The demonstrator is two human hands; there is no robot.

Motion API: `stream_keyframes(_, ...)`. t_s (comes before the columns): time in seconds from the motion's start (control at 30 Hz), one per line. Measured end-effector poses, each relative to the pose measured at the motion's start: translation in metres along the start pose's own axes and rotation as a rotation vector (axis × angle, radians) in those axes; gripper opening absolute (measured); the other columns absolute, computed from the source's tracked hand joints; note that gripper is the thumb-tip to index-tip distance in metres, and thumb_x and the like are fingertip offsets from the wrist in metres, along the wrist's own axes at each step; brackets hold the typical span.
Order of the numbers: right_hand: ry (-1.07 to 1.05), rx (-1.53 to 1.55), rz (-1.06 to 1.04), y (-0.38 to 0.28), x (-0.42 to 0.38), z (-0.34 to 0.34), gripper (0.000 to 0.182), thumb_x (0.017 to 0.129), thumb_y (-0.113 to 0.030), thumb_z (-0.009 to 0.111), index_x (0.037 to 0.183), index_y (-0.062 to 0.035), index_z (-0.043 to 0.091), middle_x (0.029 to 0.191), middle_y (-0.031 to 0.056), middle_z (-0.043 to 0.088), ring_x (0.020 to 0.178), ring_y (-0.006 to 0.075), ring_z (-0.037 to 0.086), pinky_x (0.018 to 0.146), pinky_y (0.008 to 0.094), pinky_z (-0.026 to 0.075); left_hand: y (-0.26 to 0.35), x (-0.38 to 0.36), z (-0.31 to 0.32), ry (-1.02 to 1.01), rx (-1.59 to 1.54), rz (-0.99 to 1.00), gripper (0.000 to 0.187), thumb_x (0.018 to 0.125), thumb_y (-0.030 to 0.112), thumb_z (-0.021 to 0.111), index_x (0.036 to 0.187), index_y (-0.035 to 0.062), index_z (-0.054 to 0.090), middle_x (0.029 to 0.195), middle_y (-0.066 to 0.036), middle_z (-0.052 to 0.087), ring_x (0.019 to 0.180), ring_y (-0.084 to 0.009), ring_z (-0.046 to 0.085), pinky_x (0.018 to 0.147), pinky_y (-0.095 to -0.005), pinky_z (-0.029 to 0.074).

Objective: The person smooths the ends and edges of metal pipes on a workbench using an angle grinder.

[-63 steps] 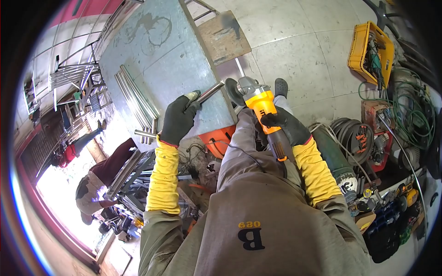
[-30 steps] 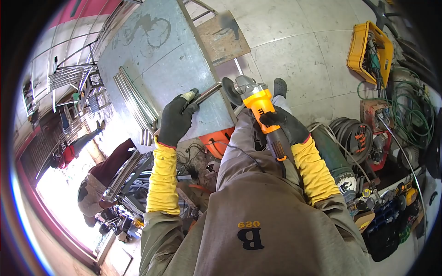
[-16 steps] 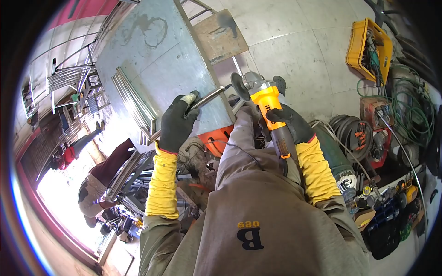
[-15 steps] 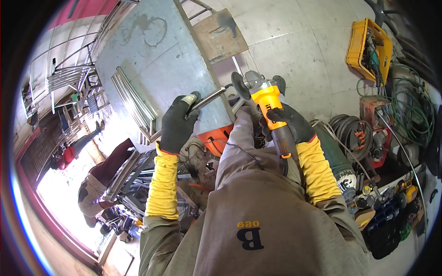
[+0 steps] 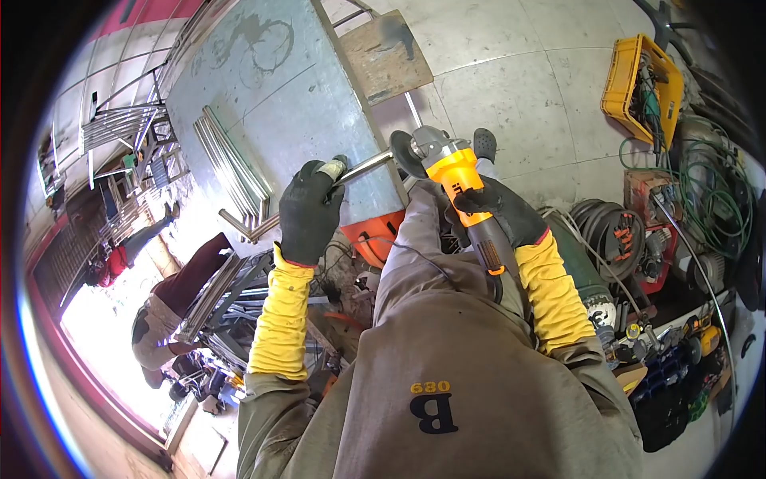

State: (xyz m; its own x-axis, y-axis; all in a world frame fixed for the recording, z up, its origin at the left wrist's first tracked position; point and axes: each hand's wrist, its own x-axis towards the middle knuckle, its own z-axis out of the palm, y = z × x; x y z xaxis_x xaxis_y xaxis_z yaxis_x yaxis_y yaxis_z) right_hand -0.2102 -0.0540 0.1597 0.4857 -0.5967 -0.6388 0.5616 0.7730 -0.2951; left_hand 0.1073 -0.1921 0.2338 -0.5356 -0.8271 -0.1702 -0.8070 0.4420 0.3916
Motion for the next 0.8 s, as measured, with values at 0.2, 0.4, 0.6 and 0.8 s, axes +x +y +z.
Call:
stream_keyframes(0.2,0.019,-0.022,-0.037,0.003,0.000,0.001,0.044,0.099,-0.030,0.085,0.131,-0.0059,0.066,0.105,0.0042,0.073,0.093,0.0155,0.074,0.080,0.0311,0.059,0.001,0.002,-0.002,-0.028,-0.088,-0.073,0.042,0.087,0.003,0.084,0.129,0.0084,0.079,0.116,-0.015,0.077,0.103,-0.0369,0.074,0.089,-0.0434,0.060)
stream_keyframes(0.4,0.033,-0.072,-0.080,0.003,0.001,0.006,0.053,0.096,-0.036,0.085,0.134,-0.0037,0.066,0.102,0.0063,0.075,0.083,0.0154,0.073,0.074,0.0302,0.061,-0.002,0.003,-0.003,-0.055,-0.116,-0.099,0.036,0.091,0.007,0.082,0.127,0.0061,0.079,0.113,-0.016,0.078,0.101,-0.0370,0.076,0.088,-0.0434,0.060)
stream_keyframes(0.6,-0.018,0.006,-0.033,0.003,0.003,0.000,0.043,0.100,-0.026,0.084,0.133,-0.0070,0.064,0.105,0.0032,0.072,0.092,0.0157,0.074,0.080,0.0321,0.060,-0.001,0.006,-0.007,-0.084,-0.096,-0.117,0.032,0.094,0.010,0.081,0.126,0.0045,0.080,0.111,-0.017,0.079,0.098,-0.0382,0.077,0.086,-0.0442,0.060)
stream_keyframes(0.8,-0.013,0.012,-0.015,0.005,0.004,0.003,0.042,0.099,-0.032,0.086,0.127,-0.0091,0.065,0.098,0.0045,0.073,0.082,0.0146,0.072,0.072,0.0333,0.060,0.001,0.013,-0.016,-0.251,-0.172,-0.304,0.033,0.100,0.011,0.075,0.131,0.0051,0.079,0.105,-0.018,0.079,0.096,-0.0324,0.079,0.084,-0.0422,0.060)
